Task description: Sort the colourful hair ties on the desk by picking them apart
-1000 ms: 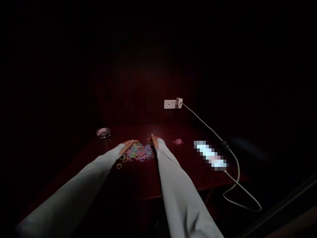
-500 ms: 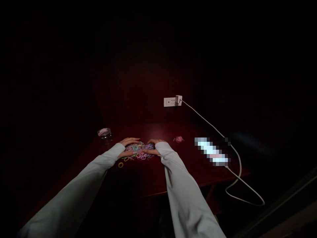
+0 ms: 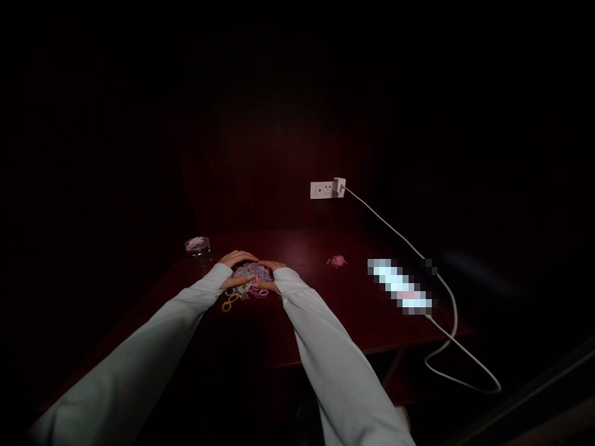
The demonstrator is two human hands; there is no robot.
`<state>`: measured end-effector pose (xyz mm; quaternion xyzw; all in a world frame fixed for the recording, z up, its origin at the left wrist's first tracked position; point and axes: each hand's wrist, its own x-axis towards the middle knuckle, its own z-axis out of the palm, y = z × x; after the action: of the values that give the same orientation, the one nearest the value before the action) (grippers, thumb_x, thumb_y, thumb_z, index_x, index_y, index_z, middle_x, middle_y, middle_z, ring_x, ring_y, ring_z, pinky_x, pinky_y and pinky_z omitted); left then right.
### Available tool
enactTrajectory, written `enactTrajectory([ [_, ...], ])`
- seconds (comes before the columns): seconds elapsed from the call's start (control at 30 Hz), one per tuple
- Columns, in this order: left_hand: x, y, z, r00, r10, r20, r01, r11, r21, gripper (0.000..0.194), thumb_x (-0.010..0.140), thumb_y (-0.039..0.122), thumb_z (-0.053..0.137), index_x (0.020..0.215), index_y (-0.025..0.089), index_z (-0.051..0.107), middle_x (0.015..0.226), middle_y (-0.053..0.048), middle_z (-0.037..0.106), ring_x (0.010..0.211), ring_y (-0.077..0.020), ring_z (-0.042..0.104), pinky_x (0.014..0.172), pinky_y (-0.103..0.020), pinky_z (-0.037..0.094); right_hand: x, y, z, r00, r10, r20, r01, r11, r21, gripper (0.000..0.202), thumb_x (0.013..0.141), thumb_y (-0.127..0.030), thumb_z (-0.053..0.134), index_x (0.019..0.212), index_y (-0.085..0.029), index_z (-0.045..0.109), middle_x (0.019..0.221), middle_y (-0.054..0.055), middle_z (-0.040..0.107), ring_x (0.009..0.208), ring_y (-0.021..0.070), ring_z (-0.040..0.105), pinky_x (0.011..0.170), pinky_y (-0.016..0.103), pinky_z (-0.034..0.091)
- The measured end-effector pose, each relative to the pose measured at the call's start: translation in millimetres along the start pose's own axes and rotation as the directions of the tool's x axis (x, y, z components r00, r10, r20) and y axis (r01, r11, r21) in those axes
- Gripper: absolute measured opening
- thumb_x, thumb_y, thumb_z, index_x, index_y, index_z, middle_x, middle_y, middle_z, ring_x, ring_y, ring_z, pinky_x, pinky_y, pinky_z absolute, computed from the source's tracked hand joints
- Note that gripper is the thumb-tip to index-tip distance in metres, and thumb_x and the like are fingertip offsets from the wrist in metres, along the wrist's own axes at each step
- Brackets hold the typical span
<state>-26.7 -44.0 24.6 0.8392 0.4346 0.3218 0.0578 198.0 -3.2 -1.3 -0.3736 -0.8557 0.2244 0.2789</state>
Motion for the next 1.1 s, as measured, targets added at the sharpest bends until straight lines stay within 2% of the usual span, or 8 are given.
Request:
enactTrajectory([
  [0.13,1.0,5.0,4.3,1.0,-0.019,0.013,0.018,0.999,0.034,0.041,0.086,0.045,0.067,0.122,0.026,0.07,0.126,-0.007,0.072,0.116,-0.0266,0.062,0.103,-0.04,0.044,-3.8,1.4,-5.4,0.999,0.001,-0.042,0.0,1.0,0.028,0.066,0.067,-0.05,0.088,0.126,-0.026,0.072,0.106,0.005,0.075,0.101,0.0233,0.069,0.093,0.035,0.051],
  [0.23,1.3,4.7,5.5,0.998,-0.047,0.03,0.045,0.998,0.046,0.036,0.086,0.043,0.066,0.118,0.027,0.073,0.122,-0.005,0.074,0.113,-0.0263,0.062,0.102,-0.04,0.044,-9.1,-0.7,-11.0,0.997,-0.017,-0.072,0.021,0.998,0.059,0.055,0.075,-0.054,0.081,0.122,-0.026,0.075,0.094,0.002,0.075,0.088,0.0189,0.067,0.084,0.03,0.05],
  [0.33,1.1,2.5,4.9,0.998,-0.053,0.027,0.051,0.997,0.05,0.028,0.087,0.04,0.064,0.109,0.027,0.076,0.116,-0.004,0.076,0.111,-0.0257,0.062,0.1,-0.039,0.043,-11.2,-4.4,-15.3,0.988,0.054,-0.148,-0.041,0.995,0.094,0.04,0.088,-0.054,0.066,0.112,-0.025,0.078,0.084,0.001,0.074,0.076,0.016,0.064,0.073,0.026,0.047],
  [0.43,0.7,1.2,4.1,0.999,-0.049,0.018,0.048,0.997,0.06,0.022,0.088,0.037,0.062,0.1,0.026,0.076,0.113,-0.003,0.077,0.11,-0.0252,0.062,0.099,-0.04,0.042,-10.7,-6.6,-18.5,0.966,0.125,-0.225,-0.105,0.99,0.097,0.036,0.093,-0.051,0.056,0.096,-0.023,0.079,0.079,0.002,0.073,0.072,0.0162,0.062,0.068,0.026,0.045],
  [0.57,0.4,1.6,3.3,0.998,-0.057,-0.02,0.059,0.994,0.093,0.019,0.088,0.033,0.058,0.096,0.024,0.073,0.113,-0.003,0.076,0.109,-0.025,0.062,0.098,-0.04,0.04,-10.5,-6.4,-20.3,0.96,0.136,-0.245,-0.108,0.986,0.124,0.038,0.093,-0.051,0.054,0.084,-0.022,0.077,0.071,0.001,0.07,0.066,0.0148,0.058,0.065,0.025,0.043],
  [0.7,-0.1,3.5,0.1,0.996,-0.07,-0.05,0.075,0.991,0.109,0.021,0.086,0.025,0.054,0.102,0.023,0.068,0.114,-0.005,0.074,0.109,-0.0249,0.062,0.095,-0.038,0.041,-12.4,-5.6,-18.9,0.972,0.113,-0.208,-0.084,0.986,0.143,0.037,0.089,-0.054,0.059,0.076,-0.022,0.072,0.065,-0.001,0.064,0.06,0.0127,0.053,0.061,0.024,0.04],
  [0.9,0.1,7.3,-2.8,0.998,-0.065,-0.013,0.066,0.993,0.093,0.033,0.083,0.024,0.053,0.113,0.024,0.067,0.119,-0.005,0.072,0.112,-0.0252,0.06,0.096,-0.037,0.042,-13.3,-3.2,-15.7,0.981,0.04,-0.189,-0.013,0.99,0.143,0.018,0.082,-0.04,0.067,0.084,-0.023,0.069,0.072,-0.002,0.062,0.063,0.012,0.051,0.063,0.024,0.04],
  [1.1,-1.3,4.2,7.0,0.999,-0.01,0.048,0.006,0.996,0.085,0.033,0.086,0.036,0.062,0.116,0.027,0.072,0.121,-0.004,0.073,0.112,-0.0268,0.06,0.099,-0.039,0.042,-11.2,-0.8,-13.2,0.971,-0.002,-0.238,0.035,0.99,0.137,0.005,0.08,-0.026,0.064,0.08,-0.022,0.066,0.077,-0.001,0.062,0.072,0.0134,0.054,0.071,0.025,0.042],
])
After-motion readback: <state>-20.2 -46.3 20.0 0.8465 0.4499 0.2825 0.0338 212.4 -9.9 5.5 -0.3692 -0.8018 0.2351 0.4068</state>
